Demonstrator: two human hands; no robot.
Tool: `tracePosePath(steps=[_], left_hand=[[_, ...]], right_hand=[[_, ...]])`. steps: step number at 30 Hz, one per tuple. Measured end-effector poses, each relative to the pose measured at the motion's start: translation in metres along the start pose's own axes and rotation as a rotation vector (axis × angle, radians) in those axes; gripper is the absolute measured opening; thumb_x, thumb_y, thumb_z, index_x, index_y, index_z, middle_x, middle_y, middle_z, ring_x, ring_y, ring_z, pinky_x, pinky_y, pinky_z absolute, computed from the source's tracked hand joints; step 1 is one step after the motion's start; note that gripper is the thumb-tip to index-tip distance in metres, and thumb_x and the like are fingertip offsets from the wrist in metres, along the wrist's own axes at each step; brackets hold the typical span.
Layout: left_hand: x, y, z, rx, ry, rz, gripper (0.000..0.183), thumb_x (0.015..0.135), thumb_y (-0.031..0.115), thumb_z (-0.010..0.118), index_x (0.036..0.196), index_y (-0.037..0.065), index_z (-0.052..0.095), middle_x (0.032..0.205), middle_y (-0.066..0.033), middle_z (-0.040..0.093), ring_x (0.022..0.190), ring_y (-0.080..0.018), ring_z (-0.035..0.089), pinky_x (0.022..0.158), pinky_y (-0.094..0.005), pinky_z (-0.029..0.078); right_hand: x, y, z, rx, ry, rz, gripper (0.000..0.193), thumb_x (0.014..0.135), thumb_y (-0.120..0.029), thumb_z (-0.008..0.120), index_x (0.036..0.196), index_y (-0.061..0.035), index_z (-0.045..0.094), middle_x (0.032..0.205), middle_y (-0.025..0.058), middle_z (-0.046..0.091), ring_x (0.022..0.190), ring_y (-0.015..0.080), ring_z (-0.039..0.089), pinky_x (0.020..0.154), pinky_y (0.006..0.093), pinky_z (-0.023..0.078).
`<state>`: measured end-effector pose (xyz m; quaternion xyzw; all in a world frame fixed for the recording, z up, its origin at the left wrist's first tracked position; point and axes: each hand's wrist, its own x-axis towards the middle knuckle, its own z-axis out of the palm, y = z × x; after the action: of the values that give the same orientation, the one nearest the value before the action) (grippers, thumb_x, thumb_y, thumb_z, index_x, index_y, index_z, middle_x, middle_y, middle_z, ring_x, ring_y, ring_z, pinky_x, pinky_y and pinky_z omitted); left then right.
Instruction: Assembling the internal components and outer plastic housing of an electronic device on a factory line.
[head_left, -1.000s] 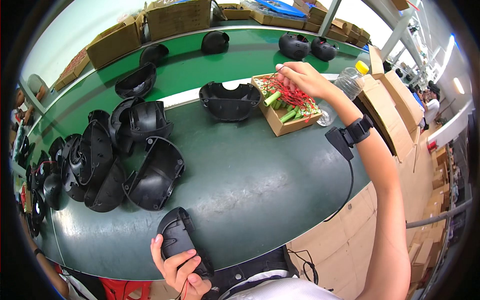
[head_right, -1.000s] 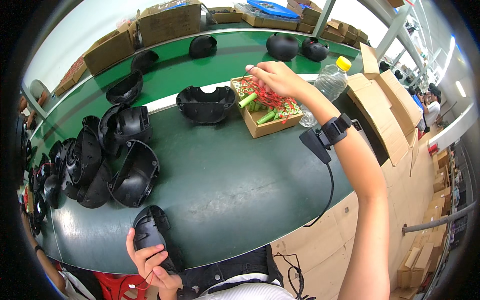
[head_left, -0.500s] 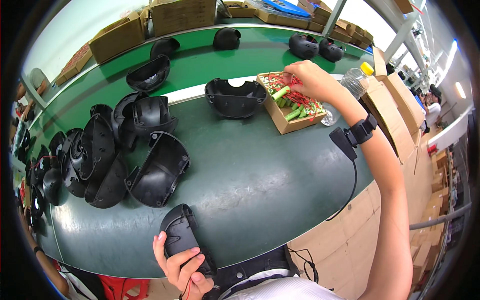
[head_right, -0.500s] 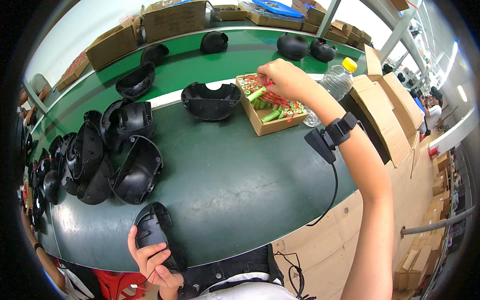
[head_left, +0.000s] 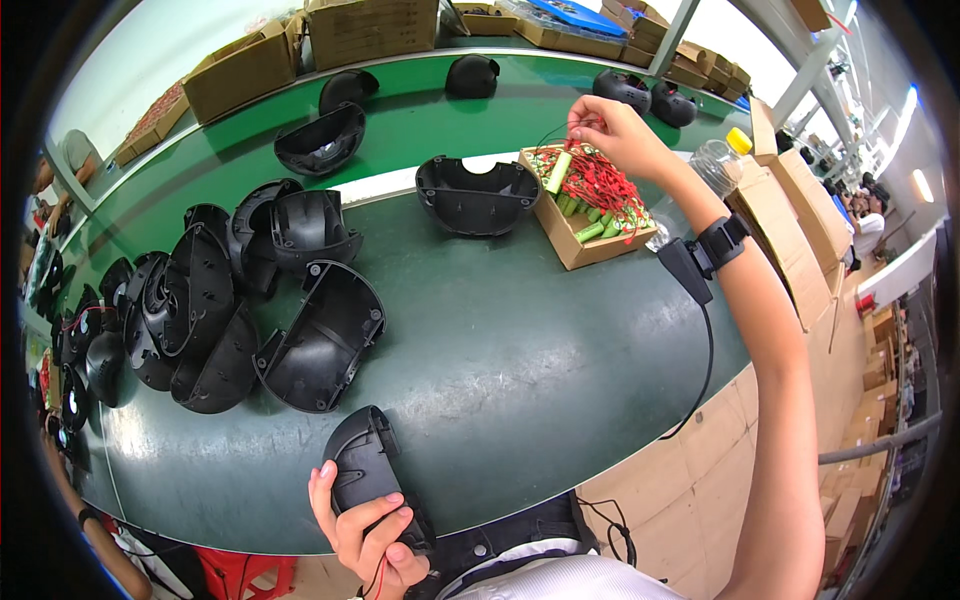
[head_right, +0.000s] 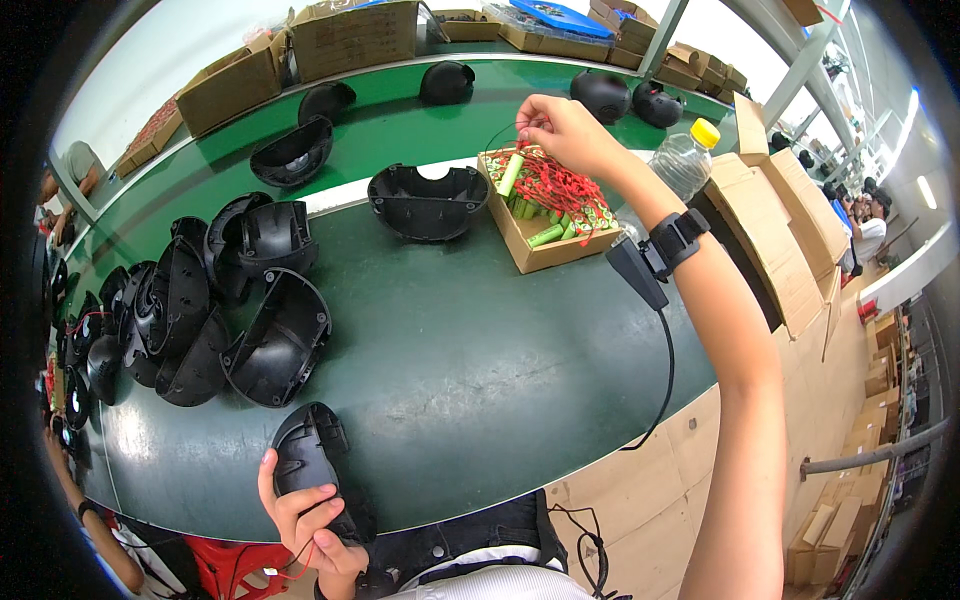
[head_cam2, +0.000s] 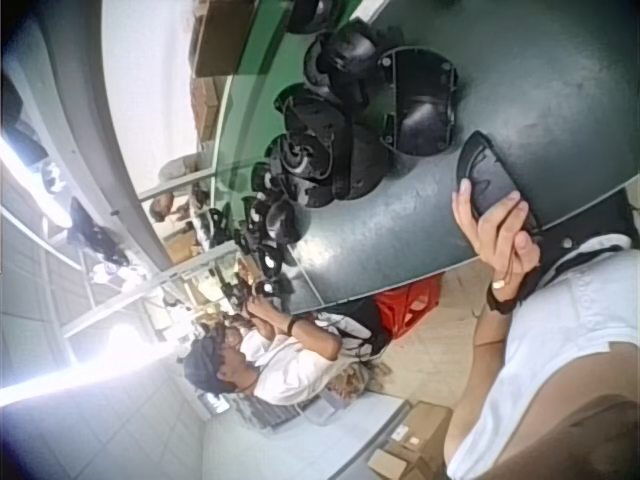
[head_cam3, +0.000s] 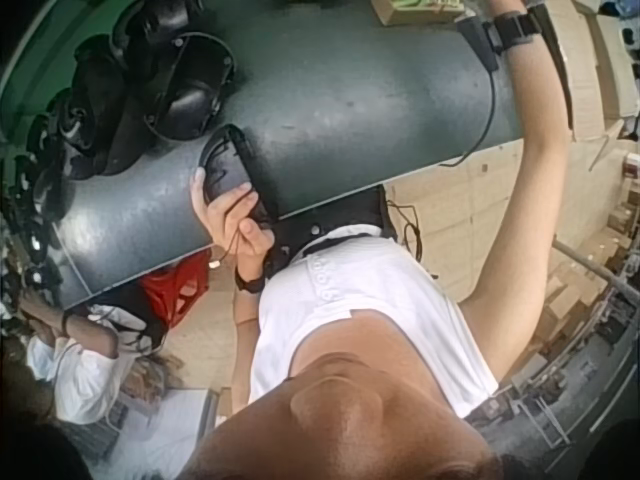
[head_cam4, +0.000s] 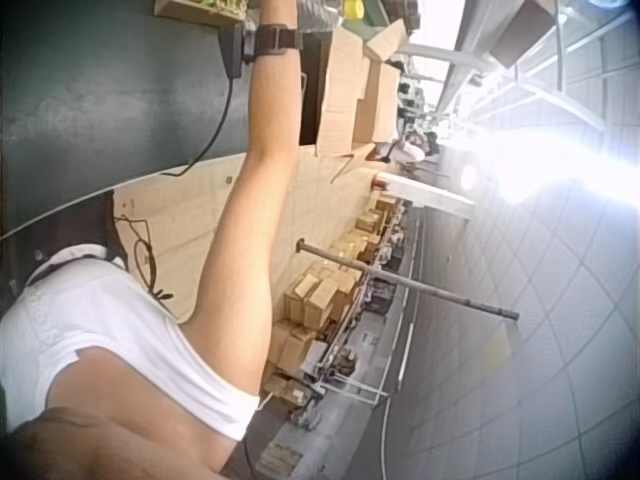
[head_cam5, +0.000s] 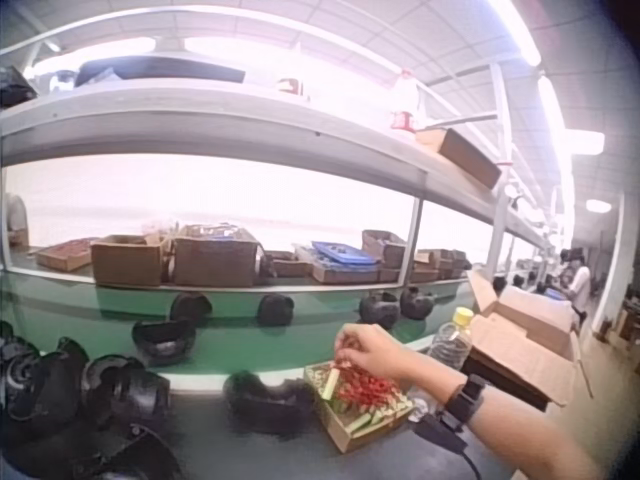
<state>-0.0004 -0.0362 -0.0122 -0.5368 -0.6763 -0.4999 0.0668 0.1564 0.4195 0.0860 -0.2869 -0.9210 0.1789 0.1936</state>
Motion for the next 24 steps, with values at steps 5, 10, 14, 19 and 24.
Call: tracePosePath(steps=[5,10,14,19,24], left_hand=[[0.001,-0.005,-0.004,0.025,-0.062,0.053,0.038,0.094,0.024,0.036,0.070,0.001,0.055,0.085,-0.0116,0.059,0.121,-0.0508,0.041,0.102,-0.0585,0.030],[-0.001,-0.007,-0.002,0.011,-0.036,0.063,0.037,0.093,0.024,0.037,0.071,0.002,0.055,0.085,-0.0115,0.059,0.121,-0.0508,0.041,0.102,-0.0587,0.030],[0.001,-0.002,0.000,0.014,-0.007,-0.006,0.037,0.094,0.024,0.037,0.071,0.002,0.055,0.085,-0.0113,0.059,0.121,-0.0508,0.041,0.102,-0.0587,0.030],[0.002,-0.006,-0.003,0.023,-0.055,0.063,0.036,0.092,0.023,0.036,0.070,0.001,0.055,0.085,-0.0116,0.058,0.120,-0.0517,0.041,0.102,-0.0590,0.031],[0.002,-0.004,0.001,0.009,-0.027,0.047,0.035,0.091,0.022,0.036,0.070,0.001,0.055,0.085,-0.0117,0.058,0.120,-0.0518,0.041,0.102,-0.0590,0.031]], right_hand=[[0.010,0.011,0.001,0.239,-0.061,0.038,0.005,0.091,-0.003,0.054,0.094,0.0005,0.055,0.089,0.0057,0.064,0.086,0.0108,0.063,0.079,0.0235,0.049],[0.011,0.010,-0.002,0.316,-0.111,0.077,0.009,0.091,-0.008,0.058,0.095,-0.0003,0.055,0.089,0.0061,0.065,0.091,0.0105,0.063,0.084,0.0245,0.047],[0.010,0.005,-0.003,0.339,-0.112,0.096,0.010,0.091,-0.010,0.059,0.094,-0.0010,0.057,0.086,0.0040,0.065,0.086,0.0094,0.061,0.081,0.0239,0.047],[0.010,0.002,-0.001,0.280,-0.098,0.120,0.012,0.091,-0.015,0.060,0.091,-0.0030,0.060,0.082,-0.0004,0.061,0.078,0.0071,0.055,0.074,0.0233,0.045],[0.009,0.007,-0.002,0.315,-0.116,0.152,0.014,0.093,-0.018,0.058,0.092,-0.0040,0.061,0.082,-0.0014,0.061,0.078,0.0064,0.055,0.071,0.0227,0.045]])
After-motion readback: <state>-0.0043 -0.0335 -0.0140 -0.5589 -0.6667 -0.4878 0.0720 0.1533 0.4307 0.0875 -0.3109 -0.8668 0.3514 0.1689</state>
